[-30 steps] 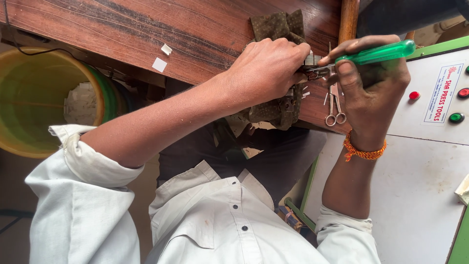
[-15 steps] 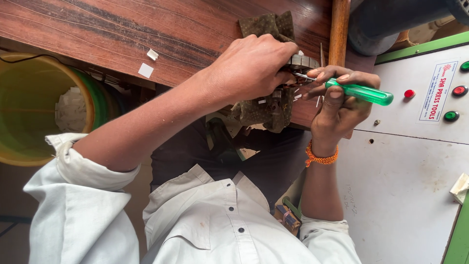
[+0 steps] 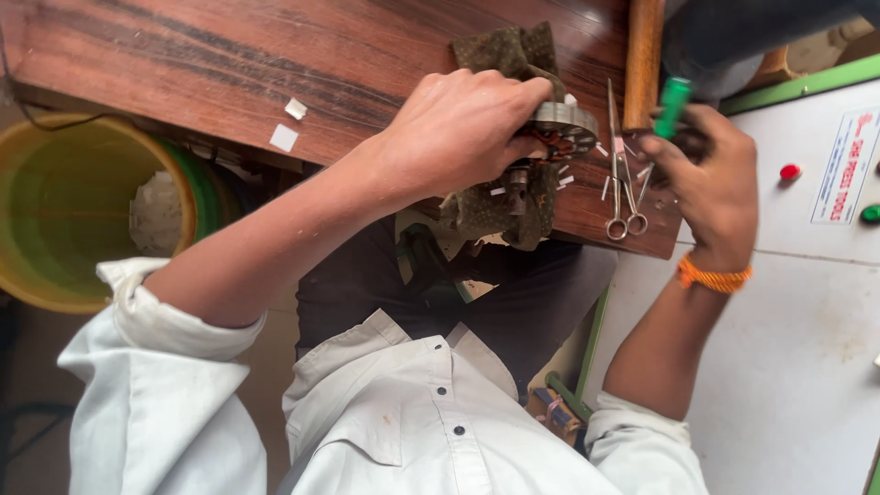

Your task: The person assembles a motor armature by inserting small white insulating pieces into slots between copper windings. They use a green screwdriver to press the pieces into place and scissors to trim excess material. The person repeatedly adjusts the armature and checks the fit of each piece.

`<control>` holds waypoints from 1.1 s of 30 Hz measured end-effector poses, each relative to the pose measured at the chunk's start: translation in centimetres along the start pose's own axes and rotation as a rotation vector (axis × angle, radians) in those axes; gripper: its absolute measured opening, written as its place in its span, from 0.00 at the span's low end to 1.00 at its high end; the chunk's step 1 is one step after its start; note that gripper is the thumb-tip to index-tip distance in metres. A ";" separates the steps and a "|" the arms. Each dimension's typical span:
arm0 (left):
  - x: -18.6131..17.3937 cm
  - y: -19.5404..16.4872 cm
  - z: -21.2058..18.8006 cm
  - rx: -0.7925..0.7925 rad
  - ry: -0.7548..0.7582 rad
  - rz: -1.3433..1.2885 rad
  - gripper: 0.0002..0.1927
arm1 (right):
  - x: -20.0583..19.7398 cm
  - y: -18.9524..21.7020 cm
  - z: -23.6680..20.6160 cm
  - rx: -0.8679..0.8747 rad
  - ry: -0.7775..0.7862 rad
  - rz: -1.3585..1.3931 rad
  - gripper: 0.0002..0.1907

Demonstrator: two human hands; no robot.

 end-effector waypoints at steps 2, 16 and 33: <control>-0.6 0.0 -0.8 0.041 -0.037 -0.017 0.19 | 1.0 0.0 1.1 -0.011 0.005 -0.170 0.17; -0.3 0.2 0.0 0.005 -0.124 0.001 0.23 | -3.8 5.8 -2.5 -0.661 -0.324 0.582 0.21; 0.0 -1.8 -1.7 0.121 -0.331 -0.147 0.19 | 1.4 11.5 -1.4 -0.674 -0.109 0.169 0.18</control>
Point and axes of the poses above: each hand's wrist, its own z-axis towards the middle knuckle, its own x-axis out of the palm, y = z × x, the point moved 9 cm from there along z, towards the middle knuckle, and after that the axes turned 12 degrees about -x, right-handed, at the moved point
